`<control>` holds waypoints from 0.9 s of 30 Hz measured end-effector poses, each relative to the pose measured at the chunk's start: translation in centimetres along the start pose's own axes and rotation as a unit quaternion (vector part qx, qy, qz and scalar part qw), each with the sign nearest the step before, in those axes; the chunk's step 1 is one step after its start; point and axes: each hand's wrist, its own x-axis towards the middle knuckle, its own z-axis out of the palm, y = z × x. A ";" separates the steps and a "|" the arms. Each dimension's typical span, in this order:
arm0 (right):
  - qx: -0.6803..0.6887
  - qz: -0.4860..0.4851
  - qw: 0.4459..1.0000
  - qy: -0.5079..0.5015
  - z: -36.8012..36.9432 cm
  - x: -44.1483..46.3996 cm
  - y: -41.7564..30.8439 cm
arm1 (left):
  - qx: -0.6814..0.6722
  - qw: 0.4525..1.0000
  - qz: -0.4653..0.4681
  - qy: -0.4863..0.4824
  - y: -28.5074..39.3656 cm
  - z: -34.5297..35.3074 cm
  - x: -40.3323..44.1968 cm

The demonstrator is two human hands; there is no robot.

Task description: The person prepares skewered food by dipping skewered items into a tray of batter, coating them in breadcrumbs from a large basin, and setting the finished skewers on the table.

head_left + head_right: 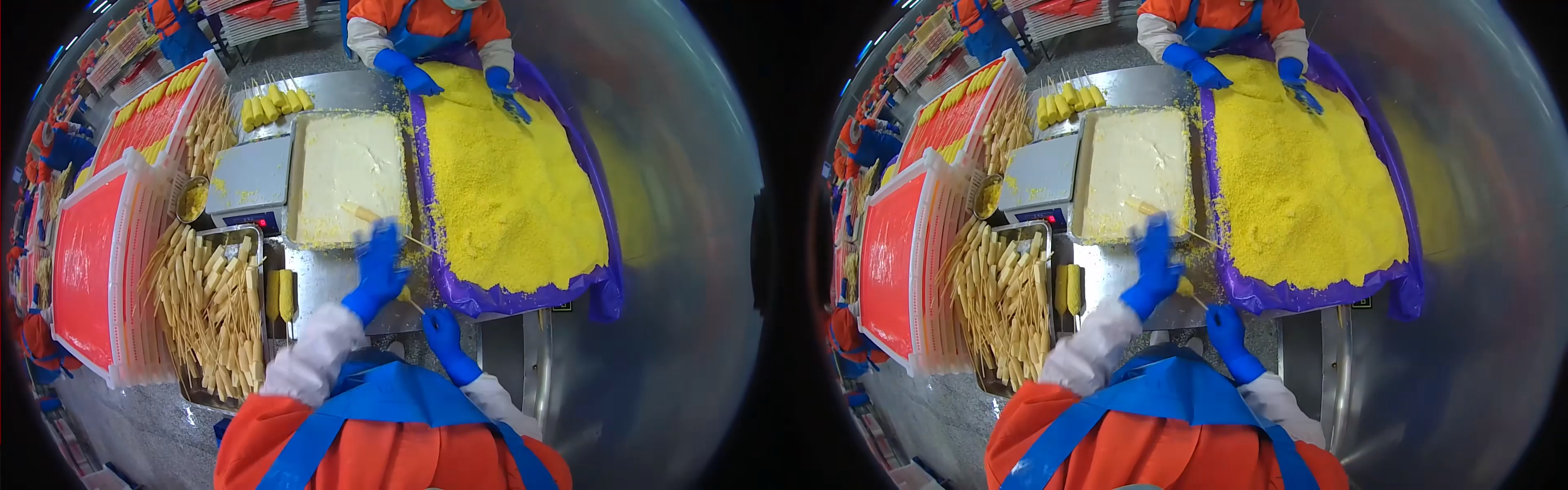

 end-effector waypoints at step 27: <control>-0.203 -0.219 0.928 -0.224 -0.8 0.5 -1.2 | -0.032 0.943 0.118 -0.309 -3.8 -3.3 -13.4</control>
